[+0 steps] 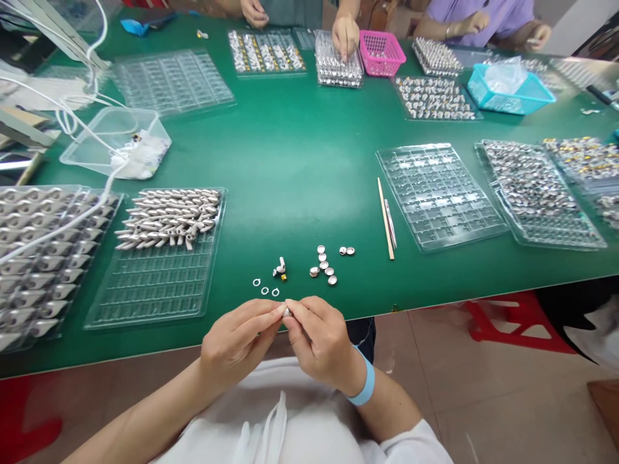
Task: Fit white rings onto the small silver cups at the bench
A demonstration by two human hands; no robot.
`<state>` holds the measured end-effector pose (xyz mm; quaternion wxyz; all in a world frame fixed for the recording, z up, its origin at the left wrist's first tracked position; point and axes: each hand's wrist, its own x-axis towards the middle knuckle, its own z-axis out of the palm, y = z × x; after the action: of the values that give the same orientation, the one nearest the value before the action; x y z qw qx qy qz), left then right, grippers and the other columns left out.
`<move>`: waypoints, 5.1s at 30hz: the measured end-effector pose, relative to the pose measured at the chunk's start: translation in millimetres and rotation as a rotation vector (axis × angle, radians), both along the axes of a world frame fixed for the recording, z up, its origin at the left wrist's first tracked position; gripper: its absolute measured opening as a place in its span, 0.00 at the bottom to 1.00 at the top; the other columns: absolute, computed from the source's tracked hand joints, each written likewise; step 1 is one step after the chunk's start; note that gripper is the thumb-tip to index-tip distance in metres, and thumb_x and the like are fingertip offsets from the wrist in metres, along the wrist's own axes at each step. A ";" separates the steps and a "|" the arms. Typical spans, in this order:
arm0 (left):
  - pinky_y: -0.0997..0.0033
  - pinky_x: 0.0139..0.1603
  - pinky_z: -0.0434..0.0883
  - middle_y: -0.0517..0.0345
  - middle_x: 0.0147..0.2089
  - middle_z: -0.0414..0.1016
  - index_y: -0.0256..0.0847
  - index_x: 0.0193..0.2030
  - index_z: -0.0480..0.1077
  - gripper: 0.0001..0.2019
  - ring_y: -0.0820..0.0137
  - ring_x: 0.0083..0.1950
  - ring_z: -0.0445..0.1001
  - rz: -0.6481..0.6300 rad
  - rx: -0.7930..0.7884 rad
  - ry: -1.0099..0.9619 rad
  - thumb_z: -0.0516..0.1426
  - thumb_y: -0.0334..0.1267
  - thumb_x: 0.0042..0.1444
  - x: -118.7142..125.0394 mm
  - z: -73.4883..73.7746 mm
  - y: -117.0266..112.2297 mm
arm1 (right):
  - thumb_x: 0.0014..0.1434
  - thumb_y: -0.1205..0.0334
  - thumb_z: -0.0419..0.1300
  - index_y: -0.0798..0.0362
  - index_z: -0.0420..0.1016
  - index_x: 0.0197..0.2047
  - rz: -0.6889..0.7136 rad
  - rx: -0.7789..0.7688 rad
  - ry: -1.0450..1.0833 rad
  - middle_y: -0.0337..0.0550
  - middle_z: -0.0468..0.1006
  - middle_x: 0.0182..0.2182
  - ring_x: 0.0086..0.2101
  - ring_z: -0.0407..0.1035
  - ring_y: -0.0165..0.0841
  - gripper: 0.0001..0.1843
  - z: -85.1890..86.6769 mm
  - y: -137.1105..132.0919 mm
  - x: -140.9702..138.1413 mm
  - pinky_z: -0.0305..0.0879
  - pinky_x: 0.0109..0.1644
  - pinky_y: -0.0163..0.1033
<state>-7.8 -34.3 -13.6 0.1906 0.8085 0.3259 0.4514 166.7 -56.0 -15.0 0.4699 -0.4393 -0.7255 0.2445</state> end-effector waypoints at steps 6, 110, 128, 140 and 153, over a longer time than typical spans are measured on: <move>0.66 0.37 0.78 0.45 0.38 0.78 0.33 0.47 0.68 0.12 0.65 0.39 0.77 0.021 0.068 0.049 0.56 0.19 0.58 1.1 -4.9 1.7 | 0.63 0.73 0.55 0.55 0.71 0.58 -0.011 0.043 -0.069 0.49 0.78 0.35 0.33 0.73 0.35 0.20 -4.0 0.6 -2.6 0.73 0.34 0.40; 0.69 0.37 0.77 0.52 0.36 0.81 0.37 0.46 0.71 0.09 0.70 0.36 0.79 -0.029 0.000 -0.006 0.56 0.25 0.61 2.6 2.4 9.8 | 0.66 0.69 0.55 0.51 0.74 0.57 0.114 -0.195 0.064 0.46 0.79 0.38 0.36 0.74 0.32 0.18 3.0 7.4 12.9 0.74 0.38 0.38; 0.66 0.36 0.78 0.48 0.38 0.79 0.37 0.47 0.66 0.09 0.67 0.38 0.78 -0.007 0.059 0.146 0.53 0.24 0.61 5.4 -0.5 4.6 | 0.64 0.72 0.56 0.53 0.74 0.57 0.037 -0.090 -0.007 0.47 0.80 0.36 0.34 0.75 0.33 0.19 1.5 3.5 7.6 0.74 0.35 0.38; 0.67 0.31 0.75 0.48 0.35 0.77 0.36 0.47 0.62 0.10 0.66 0.34 0.74 -0.067 0.147 0.251 0.49 0.23 0.61 2.5 -2.4 9.0 | 0.65 0.70 0.54 0.56 0.72 0.57 0.044 -0.042 -0.088 0.45 0.76 0.31 0.29 0.70 0.31 0.18 -1.8 0.2 9.5 0.70 0.30 0.36; 0.70 0.25 0.68 0.51 0.29 0.74 0.38 0.38 0.61 0.10 0.68 0.27 0.66 0.006 0.144 0.293 0.47 0.20 0.58 11.9 2.7 3.0 | 0.65 0.73 0.54 0.61 0.71 0.55 0.000 -0.006 -0.176 0.49 0.76 0.32 0.30 0.69 0.33 0.16 -4.3 -5.9 1.9 0.68 0.30 0.38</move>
<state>4.1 -31.2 -10.8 0.0815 0.8762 0.3195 0.3515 168.6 -61.9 -19.3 0.4031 -0.4604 -0.7633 0.2071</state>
